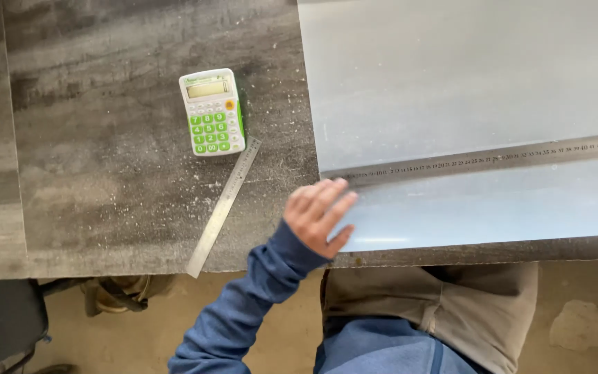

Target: Measure and mark layout lines on a sheet of material using a ruler and a scribe.

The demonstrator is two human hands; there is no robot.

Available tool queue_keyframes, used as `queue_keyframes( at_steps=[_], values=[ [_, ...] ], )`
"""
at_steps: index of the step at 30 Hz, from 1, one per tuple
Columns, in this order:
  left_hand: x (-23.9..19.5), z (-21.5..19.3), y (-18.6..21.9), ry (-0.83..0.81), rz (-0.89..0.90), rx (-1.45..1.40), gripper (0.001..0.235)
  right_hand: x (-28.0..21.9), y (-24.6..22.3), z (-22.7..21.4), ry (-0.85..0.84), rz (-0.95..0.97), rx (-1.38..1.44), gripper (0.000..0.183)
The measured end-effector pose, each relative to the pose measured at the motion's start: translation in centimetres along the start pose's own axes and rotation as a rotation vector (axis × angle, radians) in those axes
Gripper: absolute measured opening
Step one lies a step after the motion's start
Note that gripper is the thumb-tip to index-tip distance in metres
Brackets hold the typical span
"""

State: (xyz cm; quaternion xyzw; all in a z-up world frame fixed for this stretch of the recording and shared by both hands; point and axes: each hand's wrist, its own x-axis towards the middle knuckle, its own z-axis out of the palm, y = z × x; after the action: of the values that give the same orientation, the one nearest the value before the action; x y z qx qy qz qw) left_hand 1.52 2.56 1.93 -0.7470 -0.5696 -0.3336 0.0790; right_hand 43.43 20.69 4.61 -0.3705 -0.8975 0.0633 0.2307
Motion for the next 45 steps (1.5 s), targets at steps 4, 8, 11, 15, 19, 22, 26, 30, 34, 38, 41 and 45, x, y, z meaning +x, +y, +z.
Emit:
queue_keyframes(
  at_steps=[4, 8, 11, 15, 19, 22, 26, 30, 34, 38, 41, 45],
  values=[
    [2.7, 1.9, 2.1, -0.229, 0.292, -0.211, 0.041, 0.4, -4.1, 6.2, -0.019, 0.058, -0.169, 0.048],
    [1.1, 4.8, 0.8, -0.434, 0.299, -0.127, 0.082, 0.1, -5.2, 10.3, 0.122, 0.259, -0.251, 0.058],
    [1.2, 4.7, 0.2, -0.512, 0.217, -0.208, 0.081, 0.3, -5.3, 10.2, 0.067, 0.314, -0.26, 0.06],
    [0.9, 4.6, 0.2, -0.541, 0.148, -0.222, 0.085, 0.5, -5.8, 9.8, 0.029, 0.286, -0.194, 0.059],
    [1.2, 4.4, 0.0, -0.572, 0.132, -0.231, 0.083, 0.7, -5.9, 9.7, -0.009, 0.297, -0.169, 0.062],
    [1.0, 4.2, 0.1, -0.569, 0.134, -0.206, 0.085, 0.7, -6.0, 9.7, 0.007, 0.241, -0.218, 0.067],
    [1.2, 4.2, 0.1, -0.585, 0.124, -0.214, 0.084, 0.4, -5.8, 9.8, -0.013, 0.286, -0.173, 0.068],
    [1.5, 3.9, 0.1, -0.604, 0.133, -0.204, 0.086, 0.6, -5.9, 9.6, -0.026, 0.295, -0.158, 0.068],
    [1.2, 3.9, 0.1, -0.582, 0.134, -0.219, 0.084, 0.8, -6.1, 9.5, -0.042, 0.303, -0.159, 0.068],
    [1.2, 3.9, 0.0, -0.565, 0.156, -0.214, 0.081, 0.9, -5.9, 9.5, -0.051, 0.309, -0.189, 0.068],
    [0.1, 4.6, -0.2, -0.488, 0.167, -0.246, 0.077, -0.4, -4.2, 11.3, 0.002, 0.3, -0.258, 0.078],
    [0.9, 4.8, 0.2, -0.475, 0.179, -0.182, 0.068, 0.7, -5.2, 9.0, -0.073, 0.341, -0.229, 0.07]
  ],
)
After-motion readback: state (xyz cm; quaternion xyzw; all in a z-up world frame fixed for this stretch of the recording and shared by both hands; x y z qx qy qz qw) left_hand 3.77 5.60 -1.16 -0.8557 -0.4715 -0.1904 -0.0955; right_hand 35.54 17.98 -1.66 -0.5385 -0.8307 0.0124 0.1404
